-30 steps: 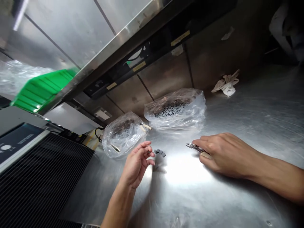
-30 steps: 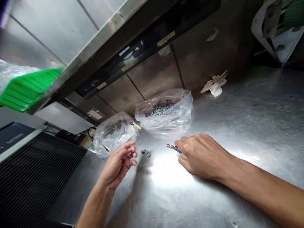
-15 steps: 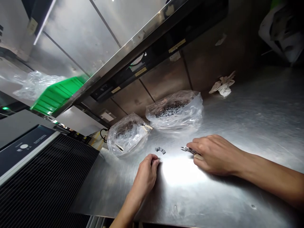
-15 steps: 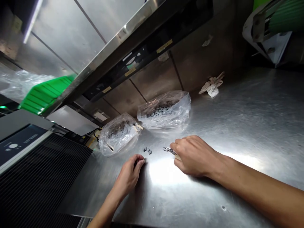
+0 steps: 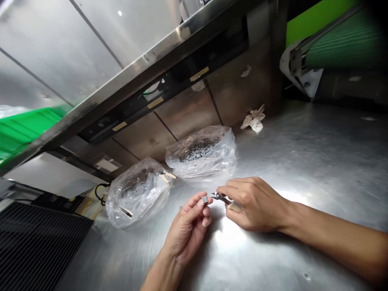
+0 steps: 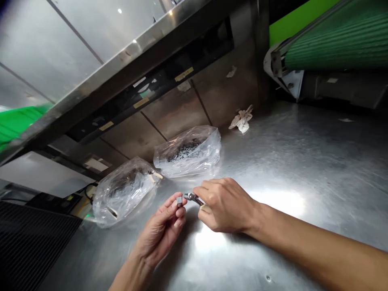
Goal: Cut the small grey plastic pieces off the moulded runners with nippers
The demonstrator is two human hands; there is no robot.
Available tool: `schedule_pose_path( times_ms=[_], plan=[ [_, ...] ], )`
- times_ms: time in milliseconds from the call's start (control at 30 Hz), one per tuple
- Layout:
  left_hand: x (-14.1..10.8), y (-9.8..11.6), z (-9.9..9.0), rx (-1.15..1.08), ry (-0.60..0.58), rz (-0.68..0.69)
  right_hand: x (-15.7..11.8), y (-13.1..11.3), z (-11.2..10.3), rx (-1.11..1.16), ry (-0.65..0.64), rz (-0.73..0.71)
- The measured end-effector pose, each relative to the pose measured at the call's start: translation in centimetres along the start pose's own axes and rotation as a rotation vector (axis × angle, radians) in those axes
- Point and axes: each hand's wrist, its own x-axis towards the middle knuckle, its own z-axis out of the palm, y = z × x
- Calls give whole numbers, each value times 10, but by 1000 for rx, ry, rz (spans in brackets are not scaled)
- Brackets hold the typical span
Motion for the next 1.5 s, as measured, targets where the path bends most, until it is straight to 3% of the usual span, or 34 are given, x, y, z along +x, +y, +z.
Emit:
schedule_pose_path(
  times_ms=[400,933,1500],
  plan=[
    [8,-16,-13,-39,-51,-138,-4,1,6,17,-78,-43],
    [4,-16,-9,9,-76,-116,-7,-5,8,59,-118,-10],
    [3,-16,-7,89,-2,-109,-5,-3,4,7,-233,5]
  ],
)
